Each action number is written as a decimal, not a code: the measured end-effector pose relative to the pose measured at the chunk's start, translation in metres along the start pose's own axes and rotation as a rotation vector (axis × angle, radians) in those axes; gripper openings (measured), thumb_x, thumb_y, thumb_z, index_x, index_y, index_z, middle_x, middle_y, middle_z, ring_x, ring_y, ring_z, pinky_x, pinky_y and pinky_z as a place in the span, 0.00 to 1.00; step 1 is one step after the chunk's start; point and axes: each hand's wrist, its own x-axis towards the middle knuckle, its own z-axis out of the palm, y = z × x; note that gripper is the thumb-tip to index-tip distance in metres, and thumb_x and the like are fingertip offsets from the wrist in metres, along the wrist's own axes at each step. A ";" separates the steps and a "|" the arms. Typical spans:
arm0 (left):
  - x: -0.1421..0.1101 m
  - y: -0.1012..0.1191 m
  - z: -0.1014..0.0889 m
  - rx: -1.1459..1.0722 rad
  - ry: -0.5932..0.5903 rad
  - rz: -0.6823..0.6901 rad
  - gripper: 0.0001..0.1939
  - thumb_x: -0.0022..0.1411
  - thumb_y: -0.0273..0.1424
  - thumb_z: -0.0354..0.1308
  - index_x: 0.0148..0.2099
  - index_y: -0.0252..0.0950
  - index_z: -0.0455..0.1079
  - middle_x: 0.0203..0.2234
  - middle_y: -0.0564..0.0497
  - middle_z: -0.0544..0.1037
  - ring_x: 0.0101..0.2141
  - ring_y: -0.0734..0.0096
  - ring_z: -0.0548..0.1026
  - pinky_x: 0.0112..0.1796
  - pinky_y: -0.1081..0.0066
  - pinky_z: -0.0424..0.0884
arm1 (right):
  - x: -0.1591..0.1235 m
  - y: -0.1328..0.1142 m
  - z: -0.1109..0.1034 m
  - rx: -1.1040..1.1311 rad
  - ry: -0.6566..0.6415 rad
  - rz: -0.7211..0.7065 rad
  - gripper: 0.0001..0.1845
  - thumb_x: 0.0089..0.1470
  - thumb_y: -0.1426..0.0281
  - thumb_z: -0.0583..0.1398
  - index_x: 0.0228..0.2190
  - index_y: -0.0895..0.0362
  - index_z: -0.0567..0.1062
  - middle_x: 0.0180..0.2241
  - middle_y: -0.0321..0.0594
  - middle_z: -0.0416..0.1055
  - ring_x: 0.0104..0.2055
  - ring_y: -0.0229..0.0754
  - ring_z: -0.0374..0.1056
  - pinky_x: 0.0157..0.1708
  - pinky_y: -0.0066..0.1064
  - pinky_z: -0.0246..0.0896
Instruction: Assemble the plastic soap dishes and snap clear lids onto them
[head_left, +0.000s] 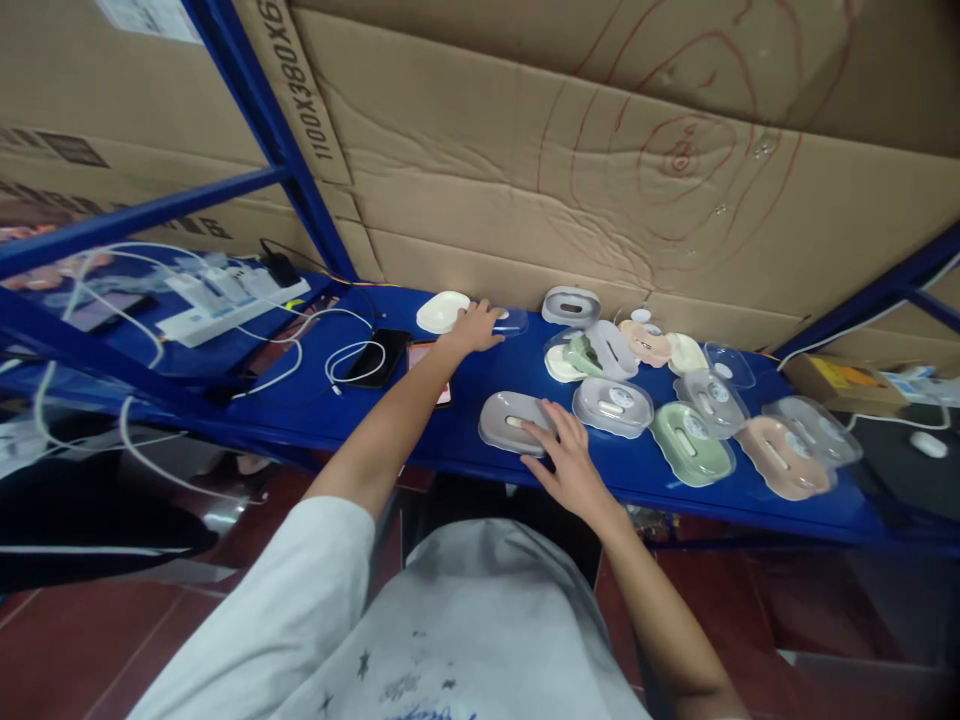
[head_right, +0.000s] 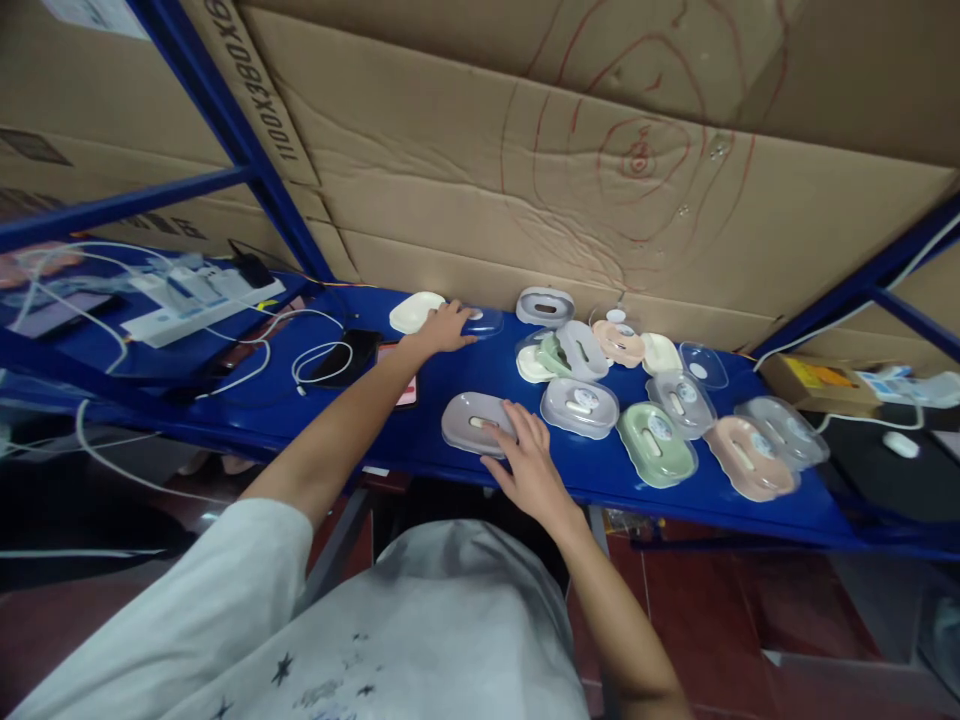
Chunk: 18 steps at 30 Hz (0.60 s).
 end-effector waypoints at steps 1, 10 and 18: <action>-0.002 0.000 0.004 -0.012 0.010 0.011 0.30 0.65 0.38 0.67 0.66 0.34 0.68 0.66 0.29 0.67 0.67 0.32 0.65 0.64 0.35 0.61 | 0.000 0.001 0.001 0.014 0.007 0.013 0.28 0.71 0.60 0.59 0.69 0.49 0.66 0.76 0.52 0.51 0.78 0.58 0.47 0.73 0.60 0.51; -0.083 0.013 0.001 -0.212 0.148 0.240 0.22 0.73 0.40 0.60 0.64 0.37 0.67 0.63 0.41 0.74 0.65 0.55 0.72 0.65 0.56 0.68 | 0.002 0.004 0.005 0.128 0.081 0.146 0.48 0.68 0.59 0.62 0.77 0.46 0.41 0.78 0.54 0.37 0.80 0.60 0.39 0.74 0.60 0.49; -0.189 0.051 0.026 -0.364 0.190 0.496 0.25 0.78 0.39 0.55 0.72 0.42 0.64 0.72 0.42 0.65 0.74 0.54 0.60 0.71 0.49 0.63 | 0.003 0.011 0.010 0.082 0.068 0.125 0.50 0.69 0.60 0.61 0.77 0.43 0.38 0.80 0.47 0.34 0.81 0.59 0.36 0.75 0.60 0.47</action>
